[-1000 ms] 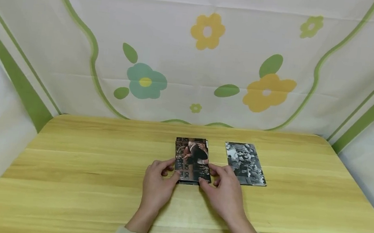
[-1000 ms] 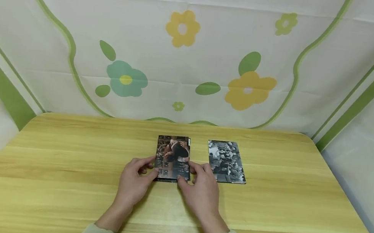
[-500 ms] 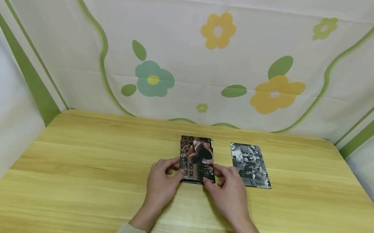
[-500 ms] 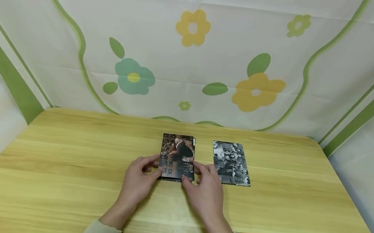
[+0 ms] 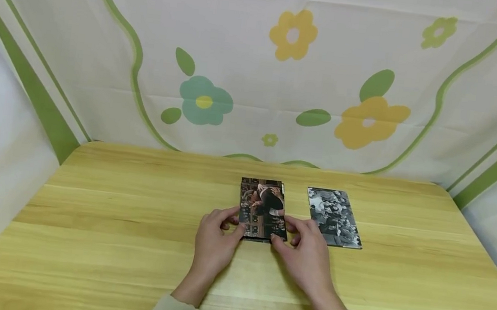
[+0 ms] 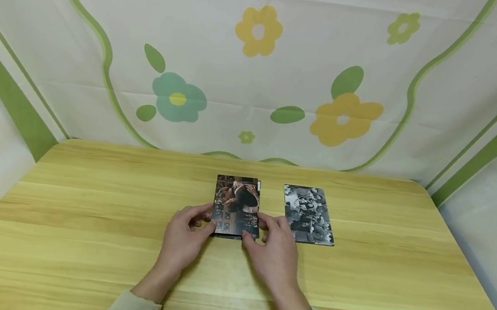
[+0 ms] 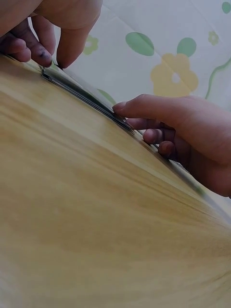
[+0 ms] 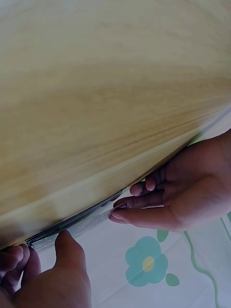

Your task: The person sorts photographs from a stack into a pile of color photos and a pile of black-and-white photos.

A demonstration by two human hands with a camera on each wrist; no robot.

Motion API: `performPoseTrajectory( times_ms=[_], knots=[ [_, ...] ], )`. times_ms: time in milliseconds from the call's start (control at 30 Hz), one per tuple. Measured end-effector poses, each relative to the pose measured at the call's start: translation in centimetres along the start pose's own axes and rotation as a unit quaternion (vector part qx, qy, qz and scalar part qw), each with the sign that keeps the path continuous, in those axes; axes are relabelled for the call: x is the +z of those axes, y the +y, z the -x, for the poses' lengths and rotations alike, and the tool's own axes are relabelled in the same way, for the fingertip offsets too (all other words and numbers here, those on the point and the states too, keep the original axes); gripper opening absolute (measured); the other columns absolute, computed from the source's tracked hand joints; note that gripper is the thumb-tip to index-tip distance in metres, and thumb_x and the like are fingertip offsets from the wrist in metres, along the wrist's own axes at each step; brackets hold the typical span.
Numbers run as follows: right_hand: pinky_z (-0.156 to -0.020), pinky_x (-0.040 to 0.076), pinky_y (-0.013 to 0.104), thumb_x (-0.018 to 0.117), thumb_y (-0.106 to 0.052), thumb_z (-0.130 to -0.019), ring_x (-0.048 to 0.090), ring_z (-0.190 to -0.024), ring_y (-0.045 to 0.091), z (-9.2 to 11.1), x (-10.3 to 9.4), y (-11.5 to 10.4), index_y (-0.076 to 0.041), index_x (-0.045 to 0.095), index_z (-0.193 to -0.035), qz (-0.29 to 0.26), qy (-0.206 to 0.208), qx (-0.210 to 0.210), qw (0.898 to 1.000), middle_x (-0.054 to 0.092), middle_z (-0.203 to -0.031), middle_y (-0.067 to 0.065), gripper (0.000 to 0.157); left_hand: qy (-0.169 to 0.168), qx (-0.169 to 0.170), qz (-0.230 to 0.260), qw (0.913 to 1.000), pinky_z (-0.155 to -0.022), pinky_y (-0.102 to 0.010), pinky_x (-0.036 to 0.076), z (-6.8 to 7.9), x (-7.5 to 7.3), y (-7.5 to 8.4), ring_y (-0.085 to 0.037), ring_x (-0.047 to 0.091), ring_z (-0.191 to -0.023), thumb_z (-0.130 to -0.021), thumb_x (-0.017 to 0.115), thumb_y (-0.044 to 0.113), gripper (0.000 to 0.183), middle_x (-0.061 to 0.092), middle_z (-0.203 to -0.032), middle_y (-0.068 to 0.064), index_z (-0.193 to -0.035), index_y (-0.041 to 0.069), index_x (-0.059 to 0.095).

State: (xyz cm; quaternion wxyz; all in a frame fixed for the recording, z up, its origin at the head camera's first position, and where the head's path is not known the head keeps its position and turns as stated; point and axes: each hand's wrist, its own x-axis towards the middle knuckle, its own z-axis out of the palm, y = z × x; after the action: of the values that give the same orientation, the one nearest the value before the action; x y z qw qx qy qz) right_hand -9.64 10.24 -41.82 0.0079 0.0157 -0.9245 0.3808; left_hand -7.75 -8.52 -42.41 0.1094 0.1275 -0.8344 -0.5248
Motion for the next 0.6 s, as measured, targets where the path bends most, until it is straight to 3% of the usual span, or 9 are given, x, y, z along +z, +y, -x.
performPoseTrajectory(
  times_ms=[600],
  knots=[
    [-0.078,0.044,0.029,0.086,-0.029,-0.089,0.055,-0.089,0.015,-0.23,0.06,0.33,-0.011,0.068,-0.143,0.003,-0.006,0.000,1.000,0.063,-0.113,0.003,0.059,-0.010,-0.013,0.001,0.9999,-0.080,-0.027,0.040,-0.38,-0.04,0.16,-0.018,0.054,-0.091,-0.091,0.081,0.011,0.038,0.074,-0.103,-0.006,-0.129,0.011,0.078]
  ],
)
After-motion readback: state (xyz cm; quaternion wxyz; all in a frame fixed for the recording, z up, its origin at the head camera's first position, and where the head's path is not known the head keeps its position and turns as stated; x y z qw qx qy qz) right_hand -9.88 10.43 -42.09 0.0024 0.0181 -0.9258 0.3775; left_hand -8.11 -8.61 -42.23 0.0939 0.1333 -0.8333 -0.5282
